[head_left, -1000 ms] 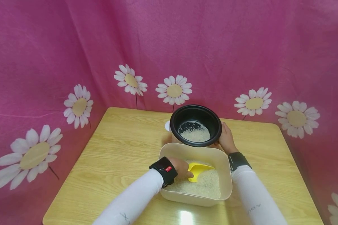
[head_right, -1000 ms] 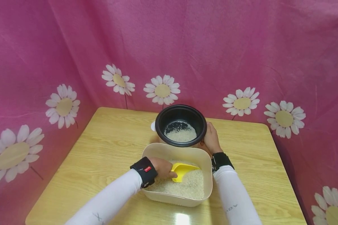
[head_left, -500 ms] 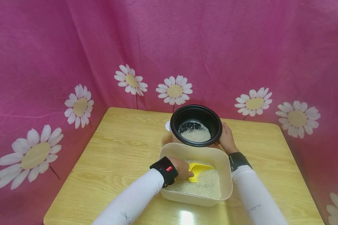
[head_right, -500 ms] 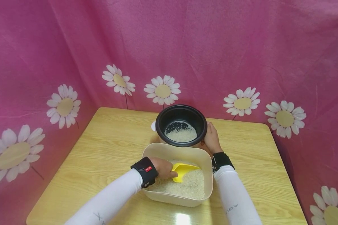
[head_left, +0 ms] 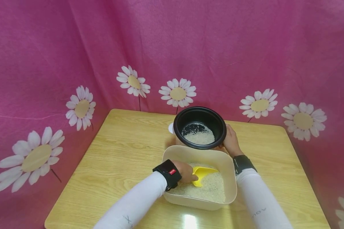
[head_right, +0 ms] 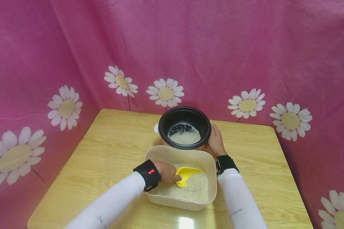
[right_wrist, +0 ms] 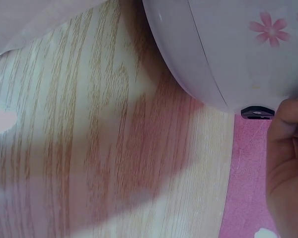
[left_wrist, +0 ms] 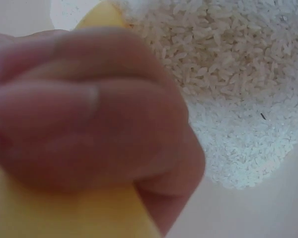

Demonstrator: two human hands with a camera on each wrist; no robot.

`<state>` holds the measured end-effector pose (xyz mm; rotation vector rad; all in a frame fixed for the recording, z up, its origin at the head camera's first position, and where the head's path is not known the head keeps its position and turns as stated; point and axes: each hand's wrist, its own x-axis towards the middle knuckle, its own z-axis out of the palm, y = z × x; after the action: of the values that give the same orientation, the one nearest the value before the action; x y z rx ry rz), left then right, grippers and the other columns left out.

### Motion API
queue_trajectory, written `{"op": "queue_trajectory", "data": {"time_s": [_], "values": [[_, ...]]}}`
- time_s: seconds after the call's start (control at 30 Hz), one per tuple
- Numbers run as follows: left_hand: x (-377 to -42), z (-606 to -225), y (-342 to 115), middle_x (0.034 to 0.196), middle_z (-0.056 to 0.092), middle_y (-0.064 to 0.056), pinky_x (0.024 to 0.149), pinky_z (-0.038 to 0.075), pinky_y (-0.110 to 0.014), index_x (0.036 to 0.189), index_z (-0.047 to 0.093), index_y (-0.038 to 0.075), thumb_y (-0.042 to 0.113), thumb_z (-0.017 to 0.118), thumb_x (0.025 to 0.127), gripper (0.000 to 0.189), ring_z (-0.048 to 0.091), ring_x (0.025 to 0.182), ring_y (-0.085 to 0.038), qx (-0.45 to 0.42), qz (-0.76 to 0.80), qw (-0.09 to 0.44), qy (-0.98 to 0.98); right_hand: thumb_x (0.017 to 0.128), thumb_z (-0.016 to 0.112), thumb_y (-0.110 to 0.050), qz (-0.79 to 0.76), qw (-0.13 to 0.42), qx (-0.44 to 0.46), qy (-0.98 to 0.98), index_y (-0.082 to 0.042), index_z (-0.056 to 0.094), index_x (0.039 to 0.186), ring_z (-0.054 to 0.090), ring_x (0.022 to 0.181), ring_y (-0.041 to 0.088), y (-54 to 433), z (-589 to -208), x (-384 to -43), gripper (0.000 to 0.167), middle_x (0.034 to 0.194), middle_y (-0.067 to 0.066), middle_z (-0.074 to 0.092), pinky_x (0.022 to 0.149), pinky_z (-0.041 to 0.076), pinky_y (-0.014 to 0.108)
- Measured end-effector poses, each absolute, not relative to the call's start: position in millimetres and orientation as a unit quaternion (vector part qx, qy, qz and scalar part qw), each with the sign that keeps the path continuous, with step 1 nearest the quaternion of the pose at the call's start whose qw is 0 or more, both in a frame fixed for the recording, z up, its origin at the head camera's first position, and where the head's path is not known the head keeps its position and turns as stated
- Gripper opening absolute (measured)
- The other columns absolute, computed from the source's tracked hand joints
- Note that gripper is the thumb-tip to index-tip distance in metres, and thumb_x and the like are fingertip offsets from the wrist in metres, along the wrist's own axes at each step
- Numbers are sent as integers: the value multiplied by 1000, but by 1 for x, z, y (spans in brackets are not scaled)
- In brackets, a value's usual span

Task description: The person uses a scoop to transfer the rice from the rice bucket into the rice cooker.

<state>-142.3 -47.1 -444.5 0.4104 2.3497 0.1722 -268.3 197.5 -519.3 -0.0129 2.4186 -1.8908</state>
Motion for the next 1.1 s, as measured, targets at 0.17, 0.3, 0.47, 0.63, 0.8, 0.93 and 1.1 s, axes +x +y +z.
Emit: {"op": "queue_trajectory", "data": {"time_s": [0.17,0.3,0.47,0.63,0.8,0.93,1.1], "values": [[-143,-446,-46,66,44,1,63,32,-29,76,59,12,56,50,103,52,45,62,-17,170,70,368,911,111,28,-51,-625,47,5,779,-23,48,129,48,53,10,194,-510,-264,39,71,-7,49,53,47,24],[-144,-448,-46,65,45,1,57,35,-28,72,55,13,56,50,103,53,46,56,-16,167,76,377,908,113,29,-45,-632,53,7,773,-20,48,128,49,53,11,191,-496,-257,35,69,-7,50,53,47,25],[-145,-448,-45,65,47,1,54,36,-28,71,53,14,57,50,103,54,46,53,-15,162,82,384,905,113,29,-41,-628,52,-1,777,-16,48,127,49,53,11,188,-484,-249,34,68,-8,50,53,48,27],[-147,-449,-45,63,46,2,54,34,-27,70,52,14,57,49,104,54,45,52,-15,166,83,388,903,114,28,-39,-628,49,-5,777,-14,48,127,49,52,10,187,-483,-248,35,67,-9,49,52,48,26],[-148,-450,-46,63,46,1,54,34,-28,71,53,14,57,50,104,54,44,52,-15,165,87,393,900,114,27,-38,-629,46,-7,776,-13,48,126,49,51,10,187,-485,-249,35,66,-9,49,52,48,26],[-147,-450,-46,61,45,2,54,32,-28,70,53,14,57,50,103,55,42,52,-15,167,89,390,901,114,27,-38,-629,44,-6,776,-13,48,125,49,51,10,188,-485,-249,34,66,-9,49,52,48,26],[-147,-449,-48,60,44,2,55,31,-28,70,54,14,57,50,103,54,40,52,-15,168,110,398,895,114,27,-38,-631,45,-6,775,-14,49,122,49,51,11,187,-485,-249,33,66,-9,49,52,48,26]]}}
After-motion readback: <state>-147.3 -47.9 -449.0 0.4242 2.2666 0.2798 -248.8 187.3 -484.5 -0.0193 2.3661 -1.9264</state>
